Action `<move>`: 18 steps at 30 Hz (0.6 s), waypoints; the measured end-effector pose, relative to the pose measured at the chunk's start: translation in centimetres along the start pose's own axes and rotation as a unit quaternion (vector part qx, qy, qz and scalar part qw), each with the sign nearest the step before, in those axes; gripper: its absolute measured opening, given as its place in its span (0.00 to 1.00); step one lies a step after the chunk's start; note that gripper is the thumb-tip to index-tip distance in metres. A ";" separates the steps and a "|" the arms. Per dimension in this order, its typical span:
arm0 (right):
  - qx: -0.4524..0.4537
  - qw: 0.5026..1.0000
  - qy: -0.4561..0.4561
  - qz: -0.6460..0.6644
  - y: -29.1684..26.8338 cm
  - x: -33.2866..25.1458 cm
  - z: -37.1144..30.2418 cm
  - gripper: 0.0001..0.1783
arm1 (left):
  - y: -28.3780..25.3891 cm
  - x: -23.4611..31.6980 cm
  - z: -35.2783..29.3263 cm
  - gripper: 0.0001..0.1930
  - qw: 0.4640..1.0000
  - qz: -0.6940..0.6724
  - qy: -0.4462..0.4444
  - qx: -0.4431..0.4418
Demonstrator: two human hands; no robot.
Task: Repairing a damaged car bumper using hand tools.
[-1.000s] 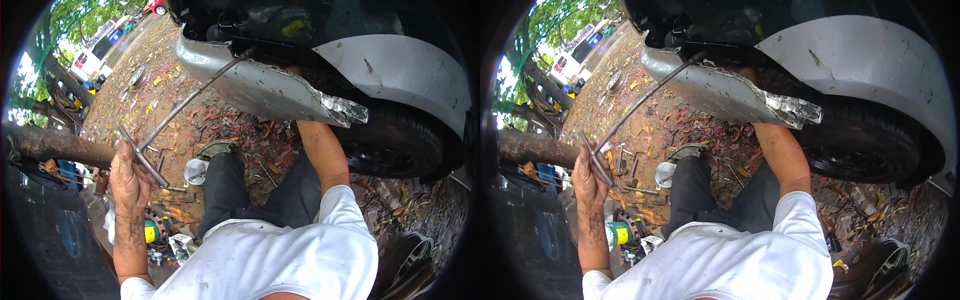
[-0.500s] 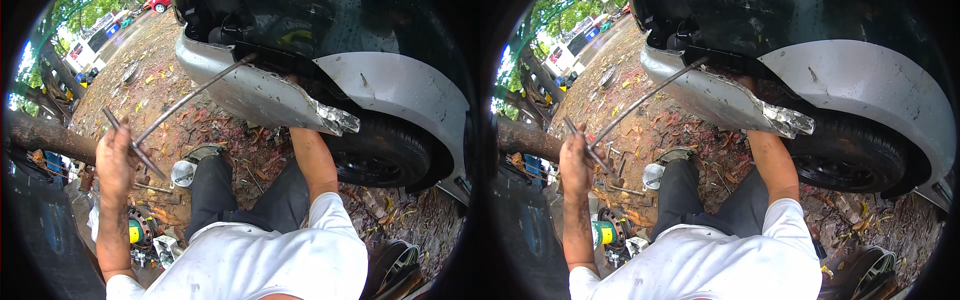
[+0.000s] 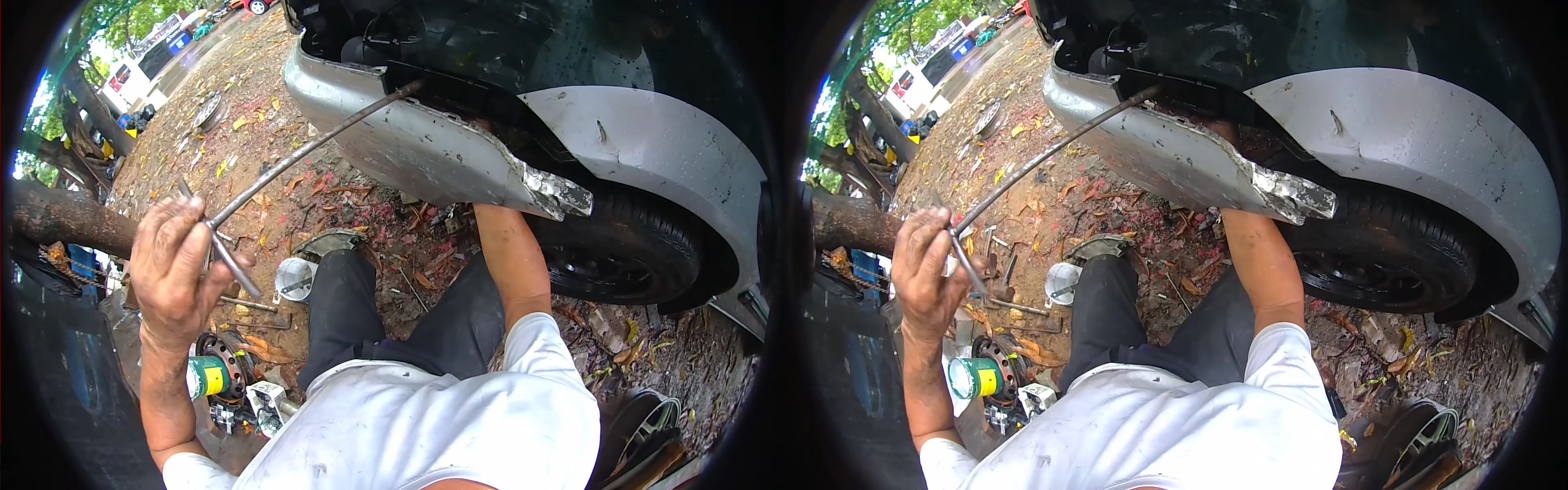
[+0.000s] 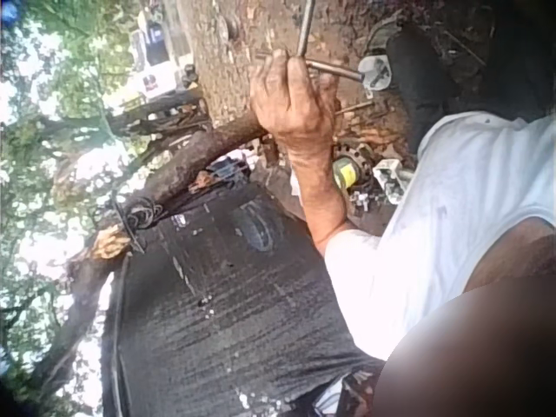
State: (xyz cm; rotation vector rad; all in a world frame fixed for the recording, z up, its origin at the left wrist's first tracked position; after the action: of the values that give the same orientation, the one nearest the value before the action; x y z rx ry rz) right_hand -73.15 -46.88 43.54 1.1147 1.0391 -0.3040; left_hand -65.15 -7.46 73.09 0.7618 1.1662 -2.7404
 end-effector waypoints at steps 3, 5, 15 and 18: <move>0.009 1.000 -0.005 -0.007 0.1 0.1 0.5 0.18 | 3.3 -4.3 -3.7 0.19 0.870 -0.243 -0.429 -0.022; 0.014 1.000 -0.007 -0.011 0.3 0.3 0.9 0.18 | 4.8 -5.2 -4.7 0.21 0.747 -0.357 -0.552 0.101; 0.045 0.998 -0.010 -0.035 -1.5 0.9 1.1 0.18 | 0.3 -1.4 -2.6 0.17 0.983 -0.040 -0.150 0.096; 0.054 0.997 -0.012 -0.044 -2.7 0.8 0.1 0.18 | 1.0 -1.0 -0.4 0.21 0.999 -0.035 -0.042 -0.003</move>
State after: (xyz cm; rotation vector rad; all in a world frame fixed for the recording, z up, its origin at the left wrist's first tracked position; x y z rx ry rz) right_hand -74.48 -47.93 41.36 1.1622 1.0624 -0.4472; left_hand -63.81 -8.00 72.65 0.6106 1.2053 -2.7944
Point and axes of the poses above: each hand's wrist, its own z-axis towards the middle knuckle, its own y-axis out of the palm, x = y × z, the point moved 6 cm from there along z, towards the middle knuckle, and after that the axes turned 9 degrees about x, right-handed, at the moved point
